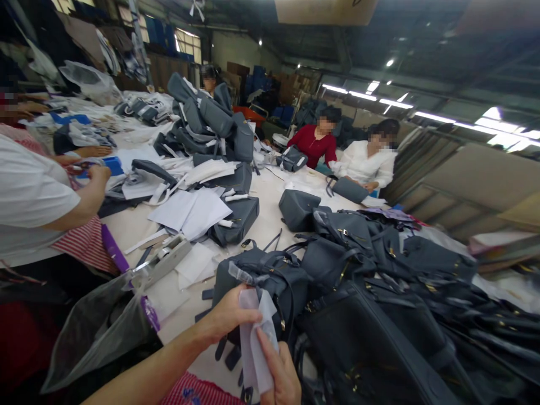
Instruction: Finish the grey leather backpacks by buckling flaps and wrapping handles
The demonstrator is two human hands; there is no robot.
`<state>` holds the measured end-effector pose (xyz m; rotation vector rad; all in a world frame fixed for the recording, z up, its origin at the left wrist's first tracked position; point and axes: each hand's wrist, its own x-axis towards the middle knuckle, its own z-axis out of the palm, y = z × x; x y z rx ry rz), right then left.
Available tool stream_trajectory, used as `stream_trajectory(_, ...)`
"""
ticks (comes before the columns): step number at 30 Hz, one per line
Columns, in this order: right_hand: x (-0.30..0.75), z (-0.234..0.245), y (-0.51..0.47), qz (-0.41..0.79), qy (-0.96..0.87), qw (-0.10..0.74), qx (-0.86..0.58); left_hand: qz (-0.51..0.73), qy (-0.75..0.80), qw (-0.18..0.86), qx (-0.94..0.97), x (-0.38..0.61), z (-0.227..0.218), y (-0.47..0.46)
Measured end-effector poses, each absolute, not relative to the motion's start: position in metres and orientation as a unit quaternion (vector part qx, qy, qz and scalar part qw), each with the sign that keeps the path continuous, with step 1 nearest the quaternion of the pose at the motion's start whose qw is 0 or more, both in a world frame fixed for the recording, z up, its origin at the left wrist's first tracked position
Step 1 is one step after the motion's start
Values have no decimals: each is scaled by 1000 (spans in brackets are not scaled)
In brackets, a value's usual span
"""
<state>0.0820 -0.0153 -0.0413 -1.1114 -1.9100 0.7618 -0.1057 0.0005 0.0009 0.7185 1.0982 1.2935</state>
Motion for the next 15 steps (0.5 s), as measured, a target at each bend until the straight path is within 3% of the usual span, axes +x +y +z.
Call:
stream_trajectory(5,83,-43,-14,335,-741,387,-434,551,518,525,390,-100,1,-5)
stream_trajectory(15,82,-34,-13,369,-765,334,-409,540,621,443,356,-100,-4,10)
